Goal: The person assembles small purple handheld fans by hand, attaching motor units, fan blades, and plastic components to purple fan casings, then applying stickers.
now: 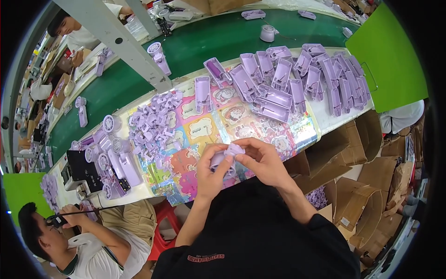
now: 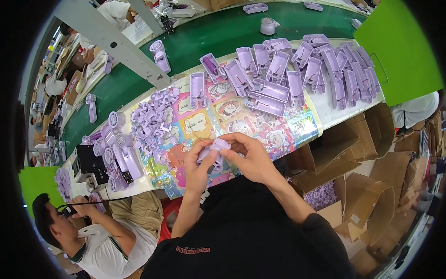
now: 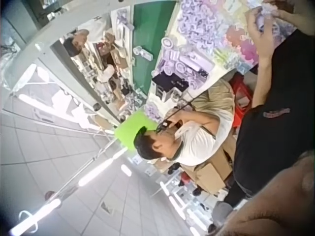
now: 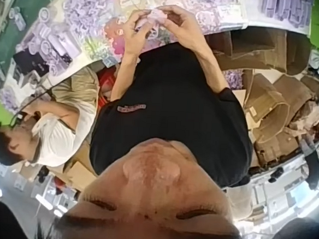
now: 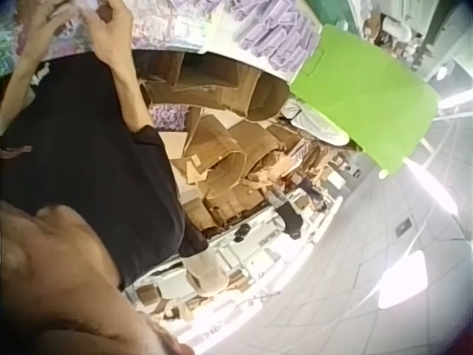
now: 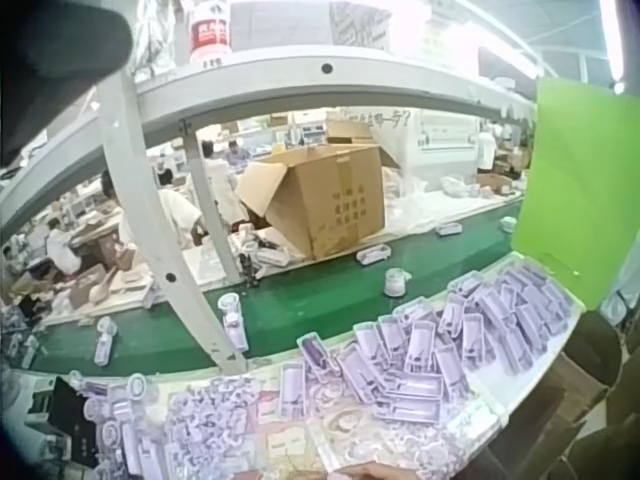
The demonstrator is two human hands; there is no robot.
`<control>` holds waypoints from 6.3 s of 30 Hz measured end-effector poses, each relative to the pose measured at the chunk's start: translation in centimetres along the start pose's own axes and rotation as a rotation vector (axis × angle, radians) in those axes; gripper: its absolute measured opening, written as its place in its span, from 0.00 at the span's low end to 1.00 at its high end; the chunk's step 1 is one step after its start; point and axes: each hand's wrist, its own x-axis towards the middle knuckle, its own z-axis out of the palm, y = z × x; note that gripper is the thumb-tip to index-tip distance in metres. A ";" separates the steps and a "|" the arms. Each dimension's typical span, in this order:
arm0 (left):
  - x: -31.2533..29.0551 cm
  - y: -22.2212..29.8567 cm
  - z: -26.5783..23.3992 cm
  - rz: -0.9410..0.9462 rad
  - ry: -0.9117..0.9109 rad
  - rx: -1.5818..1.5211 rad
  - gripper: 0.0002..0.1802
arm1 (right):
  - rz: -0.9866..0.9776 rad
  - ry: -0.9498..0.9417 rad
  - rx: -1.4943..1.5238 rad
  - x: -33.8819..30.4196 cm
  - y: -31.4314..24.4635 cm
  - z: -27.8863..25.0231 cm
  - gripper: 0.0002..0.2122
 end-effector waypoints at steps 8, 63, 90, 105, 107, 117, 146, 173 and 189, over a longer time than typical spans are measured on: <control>-0.2 -0.7 -0.1 -0.054 0.014 -0.396 0.07 | -0.091 -0.046 -0.234 -0.3 -0.5 0.1 0.13; 10.9 1.4 -5.6 -0.218 -0.659 0.429 0.27 | -0.326 0.265 -0.648 -4.5 2.0 -2.9 0.26; 9.6 2.4 -5.8 -0.267 -0.925 0.480 0.41 | -0.551 -0.023 -0.986 0.5 -0.1 -3.2 0.24; 8.4 2.2 -4.0 -0.068 -0.702 0.497 0.22 | -0.714 0.030 -1.189 1.1 -0.7 -2.0 0.21; 8.4 1.9 -3.8 -0.039 -0.682 0.499 0.21 | -0.831 0.069 -1.197 1.4 -0.2 -2.2 0.17; 8.4 3.1 -3.2 -0.010 -0.576 0.463 0.19 | -0.979 0.108 -1.203 2.4 -1.4 -2.9 0.19; 33.1 -0.5 -7.3 -0.142 0.467 0.433 0.23 | -1.186 -0.548 -0.903 17.0 7.5 7.2 0.17; 31.0 3.5 0.5 0.494 -0.160 0.532 0.09 | -0.419 -0.416 -0.351 18.9 6.0 6.6 0.27; -0.2 2.8 -8.5 -0.034 0.278 -0.397 0.28 | -0.387 -0.144 -0.305 15.4 6.2 2.6 0.20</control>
